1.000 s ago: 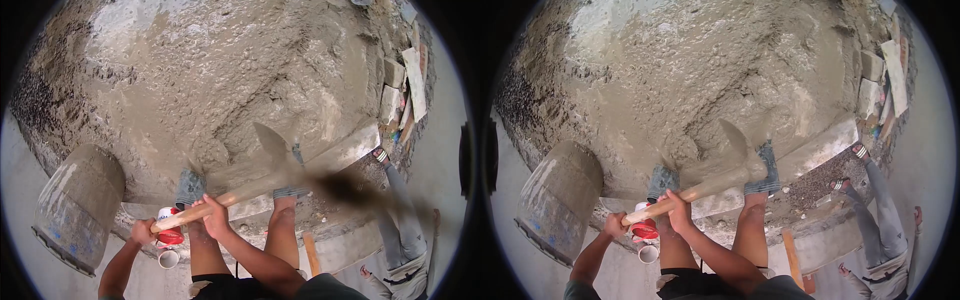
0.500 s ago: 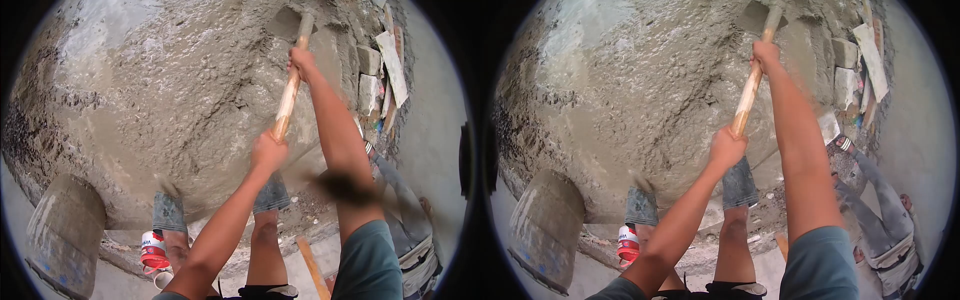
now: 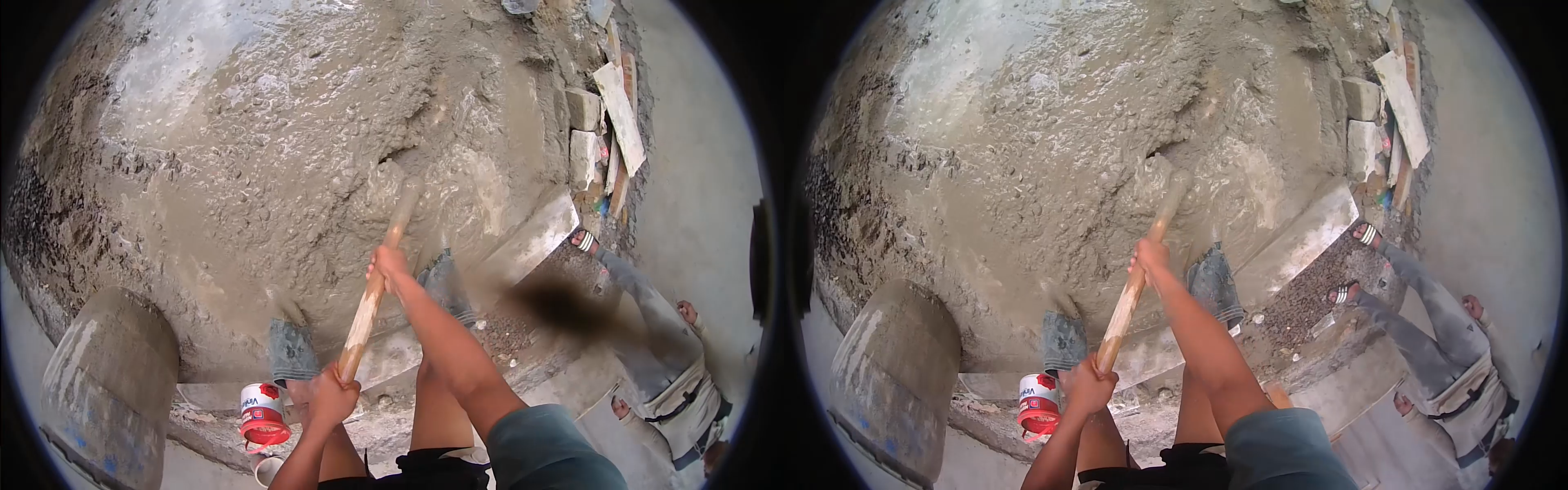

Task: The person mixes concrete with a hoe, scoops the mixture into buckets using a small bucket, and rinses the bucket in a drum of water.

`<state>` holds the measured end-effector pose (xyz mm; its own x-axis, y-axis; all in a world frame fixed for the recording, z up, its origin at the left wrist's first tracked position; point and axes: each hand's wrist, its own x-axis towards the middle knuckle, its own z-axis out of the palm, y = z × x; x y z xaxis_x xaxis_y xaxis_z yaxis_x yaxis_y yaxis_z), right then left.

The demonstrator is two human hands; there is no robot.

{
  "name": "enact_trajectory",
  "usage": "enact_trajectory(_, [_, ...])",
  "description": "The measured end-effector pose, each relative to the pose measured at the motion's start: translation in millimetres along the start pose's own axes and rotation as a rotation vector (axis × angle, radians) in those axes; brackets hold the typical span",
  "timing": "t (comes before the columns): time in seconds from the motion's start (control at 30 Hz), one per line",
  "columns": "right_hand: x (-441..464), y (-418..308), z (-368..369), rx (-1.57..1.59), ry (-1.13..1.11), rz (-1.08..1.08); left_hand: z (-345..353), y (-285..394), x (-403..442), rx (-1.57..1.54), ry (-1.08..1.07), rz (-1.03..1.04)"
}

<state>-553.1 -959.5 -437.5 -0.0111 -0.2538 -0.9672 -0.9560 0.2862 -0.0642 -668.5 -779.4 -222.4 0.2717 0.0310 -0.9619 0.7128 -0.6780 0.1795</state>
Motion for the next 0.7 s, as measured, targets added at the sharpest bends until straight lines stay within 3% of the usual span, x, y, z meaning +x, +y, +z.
enact_trajectory(0.1, [-15.2, 43.3, 19.6, 0.391, -0.198, 0.180, -46.2, -35.7, -28.6, -0.044, -0.010, 0.028])
enact_trajectory(0.2, [-27.9, 97.5, 36.4, 0.628, -0.240, 0.237, -86.6, -87.5, -67.7, -0.039, -0.102, -0.027])
enact_trajectory(0.27, [-91.2, 136.4, 69.6, 0.631, -0.121, 0.204, -90.5, -177.3, -90.3, 0.029, -0.051, 0.094])
enact_trajectory(0.33, [-147.2, 196.6, 109.7, 0.641, -0.141, 0.187, -123.1, -257.1, -97.1, 0.280, -0.114, -0.051])
enact_trajectory(0.37, [-171.3, 217.0, 122.6, 0.628, -0.179, 0.285, -132.6, -307.0, -95.6, 0.421, -0.096, -0.108])
enact_trajectory(0.43, [-203.8, 236.5, 138.4, 0.610, -0.254, 0.435, -148.2, -378.4, -91.1, 0.696, -0.174, -0.131])
enact_trajectory(0.47, [-208.9, 234.9, 137.0, 0.598, -0.255, 0.390, -147.0, -386.5, -86.9, 0.693, -0.199, -0.223])
enact_trajectory(0.57, [-213.2, 197.2, 101.5, 0.620, -0.272, 0.180, -124.9, -339.8, -35.3, 0.628, -0.069, -0.056])
enact_trajectory(0.6, [-193.6, 170.0, 80.8, 0.632, -0.321, 0.101, -115.1, -293.9, -10.2, 0.557, -0.040, -0.012])
enact_trajectory(0.63, [-168.6, 130.6, 57.4, 0.629, -0.375, 0.012, -95.6, -265.7, 19.3, 0.447, -0.035, 0.049])
enact_trajectory(0.7, [-126.4, 16.7, 21.2, 0.581, -0.217, -0.132, -79.1, -148.0, 68.7, 0.077, -0.197, 0.233])
